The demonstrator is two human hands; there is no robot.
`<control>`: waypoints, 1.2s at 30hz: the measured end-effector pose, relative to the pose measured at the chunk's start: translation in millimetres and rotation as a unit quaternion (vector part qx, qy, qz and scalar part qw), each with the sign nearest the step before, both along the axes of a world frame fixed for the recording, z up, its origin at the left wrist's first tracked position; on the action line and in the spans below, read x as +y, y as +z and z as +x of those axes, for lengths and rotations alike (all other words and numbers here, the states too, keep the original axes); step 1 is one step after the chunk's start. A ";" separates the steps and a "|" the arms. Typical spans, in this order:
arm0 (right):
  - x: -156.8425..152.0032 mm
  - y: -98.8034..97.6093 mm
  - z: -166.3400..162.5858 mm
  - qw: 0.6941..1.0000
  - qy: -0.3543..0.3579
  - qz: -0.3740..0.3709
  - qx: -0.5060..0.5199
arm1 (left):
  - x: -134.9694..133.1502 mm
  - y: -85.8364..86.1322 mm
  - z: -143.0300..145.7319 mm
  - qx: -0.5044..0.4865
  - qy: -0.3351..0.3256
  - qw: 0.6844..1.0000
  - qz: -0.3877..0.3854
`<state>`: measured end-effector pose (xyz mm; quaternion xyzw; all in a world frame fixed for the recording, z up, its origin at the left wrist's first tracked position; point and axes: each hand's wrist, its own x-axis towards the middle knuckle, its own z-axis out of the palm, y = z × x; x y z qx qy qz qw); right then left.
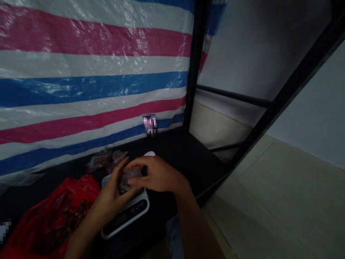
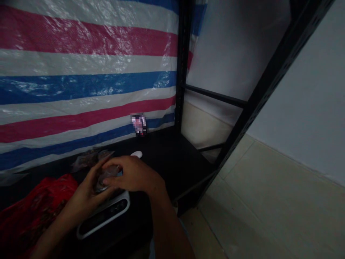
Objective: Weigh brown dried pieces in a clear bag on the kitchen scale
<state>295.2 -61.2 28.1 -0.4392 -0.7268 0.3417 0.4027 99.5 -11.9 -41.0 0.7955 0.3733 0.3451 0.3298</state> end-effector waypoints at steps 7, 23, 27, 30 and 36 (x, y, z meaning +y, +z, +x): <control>7.7 -8.2 -10.9 0.998 0.001 -0.013 0.068 | 1.5 9.6 -14.1 -0.017 0.024 0.999 -0.028; 21.7 -18.7 -31.2 0.991 0.040 -0.042 0.125 | -10.1 20.5 -58.4 0.070 0.027 0.996 0.043; 30.2 -27.3 -34.7 0.999 0.004 -0.017 0.031 | -8.0 23.9 -69.3 0.020 0.059 0.998 0.002; 37.7 -39.2 -41.1 0.998 -0.029 -0.027 -0.046 | -7.1 24.0 -75.4 -0.011 0.047 0.998 -0.026; 33.8 -27.5 -51.2 0.998 -0.037 0.030 -0.051 | -6.8 23.7 -81.1 -0.003 0.078 0.997 -0.019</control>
